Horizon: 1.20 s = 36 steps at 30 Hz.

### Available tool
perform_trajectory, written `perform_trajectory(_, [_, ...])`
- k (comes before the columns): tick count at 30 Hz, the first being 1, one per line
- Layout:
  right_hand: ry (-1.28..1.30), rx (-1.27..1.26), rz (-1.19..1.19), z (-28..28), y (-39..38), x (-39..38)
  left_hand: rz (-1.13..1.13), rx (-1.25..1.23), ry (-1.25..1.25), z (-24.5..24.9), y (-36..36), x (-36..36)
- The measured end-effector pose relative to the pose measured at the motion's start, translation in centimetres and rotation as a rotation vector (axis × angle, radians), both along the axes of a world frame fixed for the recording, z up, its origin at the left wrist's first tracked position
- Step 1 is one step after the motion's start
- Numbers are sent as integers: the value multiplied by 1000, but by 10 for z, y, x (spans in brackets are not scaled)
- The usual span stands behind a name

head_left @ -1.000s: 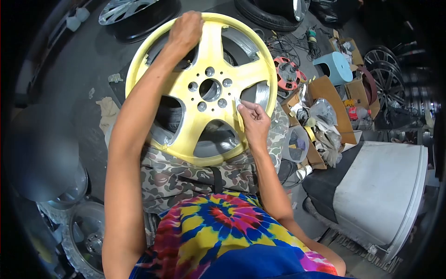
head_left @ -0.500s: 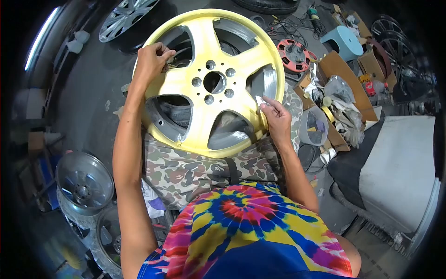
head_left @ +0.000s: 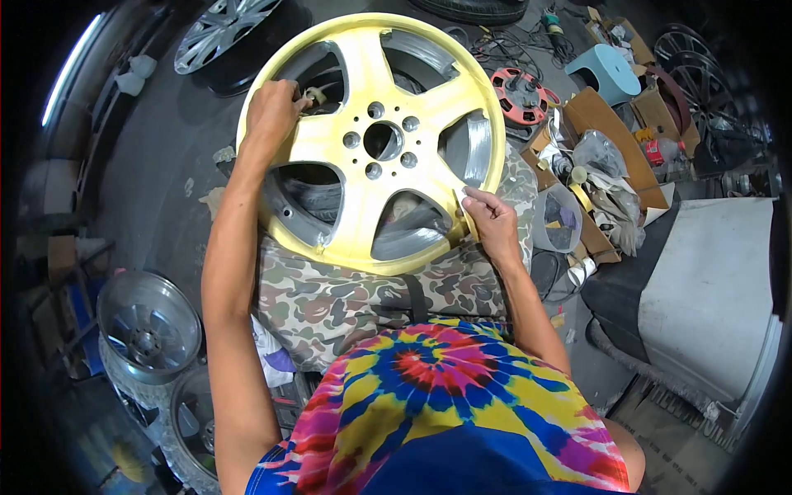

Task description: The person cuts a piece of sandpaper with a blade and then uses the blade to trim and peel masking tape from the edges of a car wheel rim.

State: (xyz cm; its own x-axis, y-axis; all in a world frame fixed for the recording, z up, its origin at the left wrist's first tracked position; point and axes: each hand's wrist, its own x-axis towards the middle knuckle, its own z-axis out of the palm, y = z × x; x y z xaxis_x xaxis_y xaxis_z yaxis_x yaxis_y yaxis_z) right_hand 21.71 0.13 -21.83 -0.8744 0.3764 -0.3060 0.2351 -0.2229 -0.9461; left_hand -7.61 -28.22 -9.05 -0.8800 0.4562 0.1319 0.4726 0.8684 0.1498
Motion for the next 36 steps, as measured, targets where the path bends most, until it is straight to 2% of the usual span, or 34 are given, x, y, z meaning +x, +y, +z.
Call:
perform_trajectory(7, [-31,107,49,-10,-3,1,-236,-100,174,-15,-11,-17])
perform_trajectory(11, [-90,188,68,0,-5,4,-188,-140,95,-13,-1,-21])
perform_trajectory(15, [-63,258,52,-1,-5,6,-233,-201,186,-11,3,-17])
perform_trajectory(20, [-24,208,44,-18,-4,5,-280,-338,240,-14,2,-27])
perform_trajectory(22, [-6,185,22,-15,-5,3,-311,-349,203,12,14,-14])
perform_trajectory(23, [0,85,-29,-15,-6,2,-310,-350,199,16,20,-13])
perform_trajectory(25, [0,-18,-77,-11,-7,1,-325,-94,438,20,28,-15])
perform_trajectory(26, [-23,-1,-71,-8,-6,1,-320,-95,432,21,32,-26])
perform_trajectory(28, [-57,24,-45,-7,-6,1,-521,138,946,25,38,-45])
perform_trajectory(30, [-58,78,-84,-8,-6,-1,-241,18,597,28,37,-35])
perform_trajectory(34, [-105,122,-49,-9,-3,5,-195,2,578,5,31,-67])
perform_trajectory(36, [-42,60,-107,-14,0,2,-200,48,519,-3,22,-81])
